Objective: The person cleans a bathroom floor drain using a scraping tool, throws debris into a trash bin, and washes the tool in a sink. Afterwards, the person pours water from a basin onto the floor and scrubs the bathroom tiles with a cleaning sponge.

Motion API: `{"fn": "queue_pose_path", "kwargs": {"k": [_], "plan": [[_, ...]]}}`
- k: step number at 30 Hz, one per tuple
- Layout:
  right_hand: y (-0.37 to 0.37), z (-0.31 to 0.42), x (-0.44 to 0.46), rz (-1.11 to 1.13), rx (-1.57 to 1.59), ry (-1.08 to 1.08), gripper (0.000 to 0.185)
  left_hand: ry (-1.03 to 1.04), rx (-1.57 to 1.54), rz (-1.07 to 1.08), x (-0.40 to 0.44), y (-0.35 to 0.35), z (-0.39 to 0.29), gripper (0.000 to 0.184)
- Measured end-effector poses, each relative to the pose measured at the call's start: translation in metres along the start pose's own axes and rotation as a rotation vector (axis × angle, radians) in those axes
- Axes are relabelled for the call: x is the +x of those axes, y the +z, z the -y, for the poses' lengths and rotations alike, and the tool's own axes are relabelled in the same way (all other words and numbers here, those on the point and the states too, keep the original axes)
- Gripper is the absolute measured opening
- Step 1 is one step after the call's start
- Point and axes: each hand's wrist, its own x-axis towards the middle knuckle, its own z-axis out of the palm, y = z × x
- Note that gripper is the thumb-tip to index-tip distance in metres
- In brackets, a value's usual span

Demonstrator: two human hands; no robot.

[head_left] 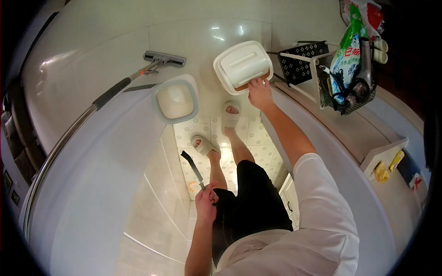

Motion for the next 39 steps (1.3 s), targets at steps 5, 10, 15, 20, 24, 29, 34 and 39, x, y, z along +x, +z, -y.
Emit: {"fn": "queue_pose_path", "kwargs": {"k": [5,10,15,20,24,29,34,39], "plan": [[-0.014,0.009,-0.014,0.031,0.061,-0.034,0.053,-0.001,-0.011,0.003,0.001,-0.004,-0.001,0.028],[-0.001,0.015,-0.031,-0.219,0.41,-0.011,0.045,-0.003,-0.013,0.003,-0.007,-0.004,-0.007,0.026],[-0.021,0.034,-0.063,-0.361,1.054,0.275,0.046,0.02,-0.024,0.0,-0.015,-0.004,-0.015,0.028],[-0.068,0.061,-0.119,-0.484,1.651,0.443,0.041,0.054,-0.02,0.03,-0.031,-0.004,-0.027,0.029],[-0.121,0.083,-0.165,-0.505,1.774,0.419,0.037,0.116,-0.041,0.095,-0.049,-0.012,-0.034,0.029],[-0.18,0.111,-0.219,-0.485,1.854,0.354,0.034,0.193,-0.035,0.16,-0.082,-0.034,-0.038,0.029],[-0.217,0.139,-0.276,-0.455,2.053,0.312,0.036,0.27,0.035,0.182,-0.113,-0.076,-0.026,0.026],[-0.256,0.181,-0.342,-0.384,2.285,0.292,0.038,0.419,0.188,0.179,-0.135,-0.127,-0.011,0.023]]}}
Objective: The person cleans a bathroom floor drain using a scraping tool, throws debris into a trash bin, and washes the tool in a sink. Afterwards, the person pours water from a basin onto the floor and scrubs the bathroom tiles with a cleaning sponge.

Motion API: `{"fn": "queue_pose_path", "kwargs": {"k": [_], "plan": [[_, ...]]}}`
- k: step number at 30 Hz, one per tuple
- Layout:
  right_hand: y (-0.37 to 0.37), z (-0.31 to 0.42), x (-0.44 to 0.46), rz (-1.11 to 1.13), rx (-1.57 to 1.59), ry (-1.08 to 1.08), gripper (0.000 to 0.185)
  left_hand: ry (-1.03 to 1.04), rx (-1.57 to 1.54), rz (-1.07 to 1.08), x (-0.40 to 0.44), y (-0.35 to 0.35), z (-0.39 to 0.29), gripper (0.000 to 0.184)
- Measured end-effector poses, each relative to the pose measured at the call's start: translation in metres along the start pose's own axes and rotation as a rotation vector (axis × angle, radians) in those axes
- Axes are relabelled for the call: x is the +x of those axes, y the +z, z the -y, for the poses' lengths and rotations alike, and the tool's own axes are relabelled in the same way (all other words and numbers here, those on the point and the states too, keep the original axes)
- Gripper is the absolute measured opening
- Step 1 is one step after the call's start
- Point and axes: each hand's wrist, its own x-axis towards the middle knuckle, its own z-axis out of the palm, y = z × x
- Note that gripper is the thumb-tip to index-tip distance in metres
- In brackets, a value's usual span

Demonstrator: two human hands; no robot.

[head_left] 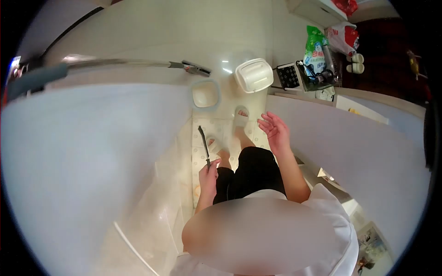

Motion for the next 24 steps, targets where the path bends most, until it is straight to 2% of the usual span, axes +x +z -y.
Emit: {"fn": "queue_pose_path", "kwargs": {"k": [7,11,13,16,19,22,24], "plan": [[0.025,-0.018,-0.095,0.178,0.091,0.094,0.041,0.148,0.18,0.033,-0.064,-0.059,0.01,0.023],[0.042,-0.026,-0.138,0.397,0.06,0.188,0.041,0.361,0.173,0.016,-0.085,-0.071,0.025,0.025],[0.044,-0.035,-0.153,0.504,0.034,0.242,0.041,0.41,0.136,0.004,-0.097,-0.07,0.024,0.028],[0.044,-0.044,-0.168,0.628,-0.015,0.344,0.045,0.372,0.173,0.041,-0.124,-0.057,0.008,0.03],[0.05,-0.035,-0.18,0.679,-0.035,0.409,0.045,0.412,0.188,0.063,-0.13,-0.04,0.009,0.022],[0.034,-0.029,-0.179,0.73,-0.071,0.371,0.044,0.411,0.075,0.035,-0.139,-0.017,0.022,0.015],[0.025,-0.006,-0.171,0.666,-0.168,0.313,0.037,0.434,0.013,0.008,-0.134,-0.004,0.029,0.013]]}}
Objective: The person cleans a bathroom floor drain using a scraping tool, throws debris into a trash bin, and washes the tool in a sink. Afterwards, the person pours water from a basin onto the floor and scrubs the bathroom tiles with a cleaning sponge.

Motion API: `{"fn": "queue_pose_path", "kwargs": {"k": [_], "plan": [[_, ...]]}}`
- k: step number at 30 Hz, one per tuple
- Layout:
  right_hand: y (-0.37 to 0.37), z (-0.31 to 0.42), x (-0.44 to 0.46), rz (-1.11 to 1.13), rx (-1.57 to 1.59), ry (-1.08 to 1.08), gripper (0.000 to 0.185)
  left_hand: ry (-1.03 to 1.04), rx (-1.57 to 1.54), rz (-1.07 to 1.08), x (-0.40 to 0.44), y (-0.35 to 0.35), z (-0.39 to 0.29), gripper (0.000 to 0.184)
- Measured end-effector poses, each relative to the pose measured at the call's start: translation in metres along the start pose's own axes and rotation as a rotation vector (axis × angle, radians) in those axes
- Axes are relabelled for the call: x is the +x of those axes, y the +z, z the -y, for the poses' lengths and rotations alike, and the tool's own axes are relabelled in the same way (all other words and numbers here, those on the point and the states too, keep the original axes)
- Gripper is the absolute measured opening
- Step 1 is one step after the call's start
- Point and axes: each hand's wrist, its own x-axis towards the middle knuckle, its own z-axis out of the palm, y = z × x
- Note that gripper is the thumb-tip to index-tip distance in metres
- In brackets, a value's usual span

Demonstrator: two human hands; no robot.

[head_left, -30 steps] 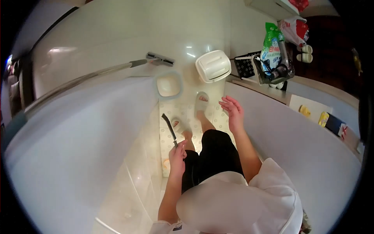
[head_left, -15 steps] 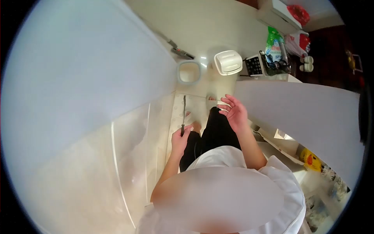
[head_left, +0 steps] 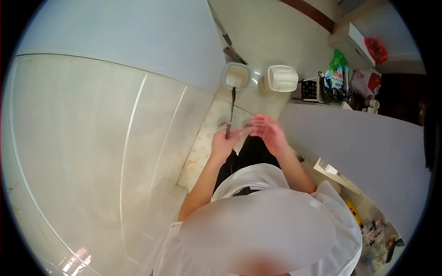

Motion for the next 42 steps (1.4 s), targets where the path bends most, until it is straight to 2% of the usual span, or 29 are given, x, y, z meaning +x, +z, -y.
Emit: {"fn": "queue_pose_path", "kwargs": {"k": [1,4,7,10,16,19,22,23,26,29,34,36,42], "plan": [[-0.009,0.009,-0.004,-0.043,-0.045,-0.006,0.034,0.006,-0.01,-0.019,-0.001,0.002,0.008,0.013],[-0.054,0.025,0.0,-0.374,-0.44,-0.146,0.026,0.011,-0.077,-0.068,-0.01,0.011,0.019,0.013],[-0.071,0.045,-0.007,-0.451,-1.577,-0.638,0.022,0.019,-0.106,-0.118,-0.016,0.015,0.024,0.013],[-0.058,0.051,-0.009,-0.355,-1.62,-0.716,0.024,0.023,-0.134,-0.186,-0.03,0.013,0.03,0.012],[0.009,-0.002,-0.005,0.22,-1.385,-0.636,0.028,0.059,-0.146,-0.34,-0.085,-0.01,0.042,0.014],[0.047,-0.041,-0.018,0.571,-1.394,-0.592,0.022,0.097,-0.194,-0.411,-0.123,-0.021,0.057,0.011],[0.084,-0.08,-0.033,0.891,-1.408,-0.443,0.014,0.136,-0.277,-0.472,-0.164,-0.038,0.077,0.011],[0.102,-0.091,-0.04,0.931,-1.418,-0.438,0.007,0.126,-0.293,-0.505,-0.178,-0.046,0.083,0.011],[0.119,-0.141,-0.058,0.978,-1.285,-0.19,0.008,0.047,-0.345,-0.612,-0.231,-0.07,0.117,0.016],[0.146,-0.187,-0.08,1.128,-1.33,-0.215,0.007,0.062,-0.412,-0.796,-0.28,-0.088,0.17,0.017],[0.191,-0.288,-0.134,1.306,-1.372,-0.123,0.005,0.105,-0.641,-1.1,-0.385,-0.104,0.265,0.02],[0.203,-0.337,-0.168,1.365,-1.37,-0.088,0.005,0.03,-0.701,-1.206,-0.442,-0.108,0.284,0.019],[0.241,-0.46,-0.284,1.754,-1.257,-0.005,0.007,0.04,-0.907,-1.515,-0.55,-0.103,0.359,0.022]]}}
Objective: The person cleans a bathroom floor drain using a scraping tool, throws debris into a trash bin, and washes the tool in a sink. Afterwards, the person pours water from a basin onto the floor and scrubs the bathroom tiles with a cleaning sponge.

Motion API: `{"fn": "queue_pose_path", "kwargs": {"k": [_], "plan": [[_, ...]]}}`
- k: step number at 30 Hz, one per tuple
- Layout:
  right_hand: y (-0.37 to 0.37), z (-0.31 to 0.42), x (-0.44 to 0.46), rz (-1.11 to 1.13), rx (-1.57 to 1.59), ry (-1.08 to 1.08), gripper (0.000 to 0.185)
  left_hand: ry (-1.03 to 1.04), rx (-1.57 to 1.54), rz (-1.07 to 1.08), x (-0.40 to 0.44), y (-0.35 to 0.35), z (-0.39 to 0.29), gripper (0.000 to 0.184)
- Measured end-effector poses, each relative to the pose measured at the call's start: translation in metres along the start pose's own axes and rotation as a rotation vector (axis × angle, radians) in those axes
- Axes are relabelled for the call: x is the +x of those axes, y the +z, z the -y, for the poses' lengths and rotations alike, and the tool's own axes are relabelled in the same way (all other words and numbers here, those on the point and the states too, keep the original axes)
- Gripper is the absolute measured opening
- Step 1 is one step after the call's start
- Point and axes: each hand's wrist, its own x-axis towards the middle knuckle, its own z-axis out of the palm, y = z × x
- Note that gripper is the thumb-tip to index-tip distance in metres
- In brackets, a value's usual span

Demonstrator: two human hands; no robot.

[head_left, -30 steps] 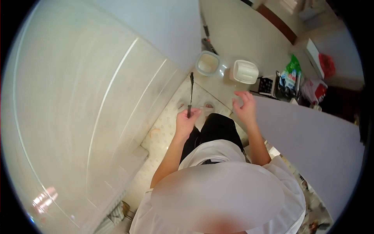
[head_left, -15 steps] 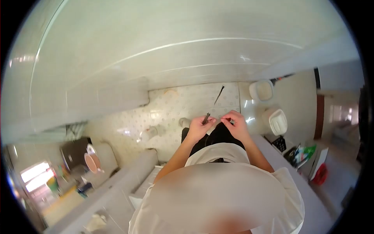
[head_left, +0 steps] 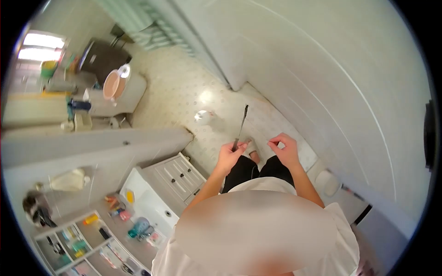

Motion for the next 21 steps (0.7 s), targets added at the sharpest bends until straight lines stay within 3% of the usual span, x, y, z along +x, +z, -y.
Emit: {"fn": "queue_pose_path", "kwargs": {"k": [9,15,21], "plan": [[0.13,0.061,0.091,0.463,-0.12,-0.293,0.009,0.044,-0.362,-0.191,-0.004,-0.075,-0.019,0.019],[0.192,0.069,0.14,0.652,-0.04,-0.247,0.008,0.053,-0.479,-0.278,0.021,-0.124,-0.019,0.016],[0.257,0.069,0.223,0.795,-0.05,-0.362,0.009,0.014,-0.436,-0.435,0.074,-0.181,-0.053,0.015]]}}
